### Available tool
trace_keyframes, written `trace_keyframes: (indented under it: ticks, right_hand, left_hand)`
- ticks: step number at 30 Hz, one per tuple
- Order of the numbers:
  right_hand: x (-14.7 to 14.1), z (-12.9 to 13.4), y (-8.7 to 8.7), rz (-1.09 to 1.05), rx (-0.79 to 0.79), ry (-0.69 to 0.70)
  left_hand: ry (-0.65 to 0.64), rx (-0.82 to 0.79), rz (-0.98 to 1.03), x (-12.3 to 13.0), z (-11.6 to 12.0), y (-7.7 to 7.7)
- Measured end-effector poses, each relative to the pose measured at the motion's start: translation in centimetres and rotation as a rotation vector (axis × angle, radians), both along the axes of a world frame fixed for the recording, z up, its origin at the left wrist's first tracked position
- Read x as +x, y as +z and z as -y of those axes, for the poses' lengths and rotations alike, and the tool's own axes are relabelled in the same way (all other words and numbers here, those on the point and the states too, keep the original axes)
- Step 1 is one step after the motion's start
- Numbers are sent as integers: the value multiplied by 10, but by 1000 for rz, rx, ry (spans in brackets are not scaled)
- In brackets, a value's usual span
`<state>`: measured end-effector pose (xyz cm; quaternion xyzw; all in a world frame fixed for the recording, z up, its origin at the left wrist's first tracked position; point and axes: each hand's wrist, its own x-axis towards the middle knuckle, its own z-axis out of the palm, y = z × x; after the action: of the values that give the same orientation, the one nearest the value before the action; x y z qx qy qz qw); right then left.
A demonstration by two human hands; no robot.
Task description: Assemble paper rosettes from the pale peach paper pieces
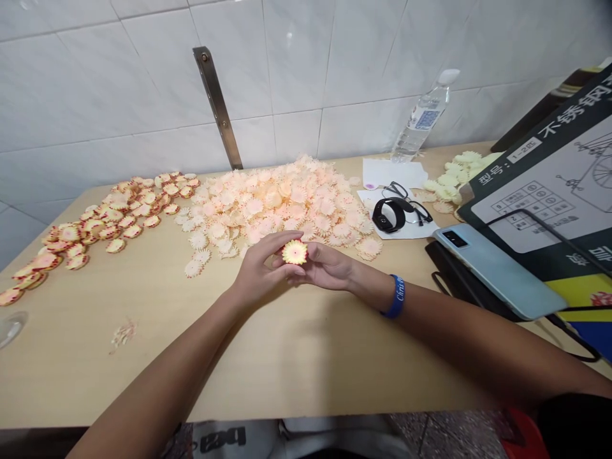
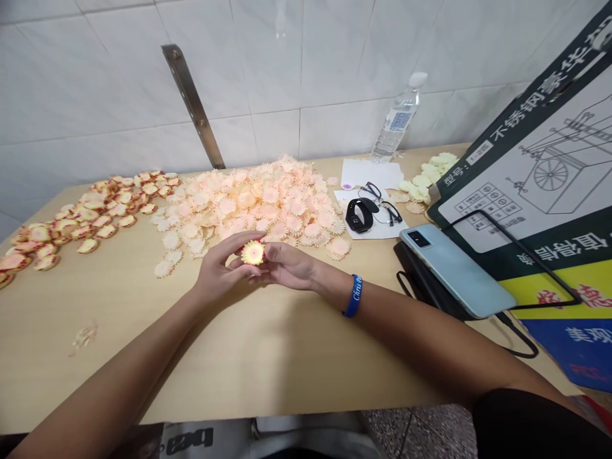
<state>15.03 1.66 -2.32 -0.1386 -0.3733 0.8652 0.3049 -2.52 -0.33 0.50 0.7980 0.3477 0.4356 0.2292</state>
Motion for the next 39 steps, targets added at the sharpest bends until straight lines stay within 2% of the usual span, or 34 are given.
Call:
trace_keyframes:
  ticks: [13, 21, 25, 28, 32, 35, 39]
  right_hand:
    - [-4, -4, -4, 132, 24, -205]
    - [-5, -1, -1, 233, 92, -246]
    - [-5, -1, 0, 295, 181, -275]
    - [-6, -1, 1, 290, 230, -284]
    - [-4, -3, -2, 152, 144, -243]
    - [-1, -4, -4, 61, 97, -165]
    - [0, -3, -4, 86, 58, -156]
  left_hand:
    - [-21, 86, -157, 1, 0, -7]
    - [62, 174, -206, 8, 4, -8]
    - [116, 226, -204, 12, 5, -10]
    - [122, 173, -189, 12, 5, -10]
    - [150, -15, -117, 6, 1, -6]
    - [176, -76, -7, 2, 0, -3]
    - [126, -146, 47, 3, 0, -2]
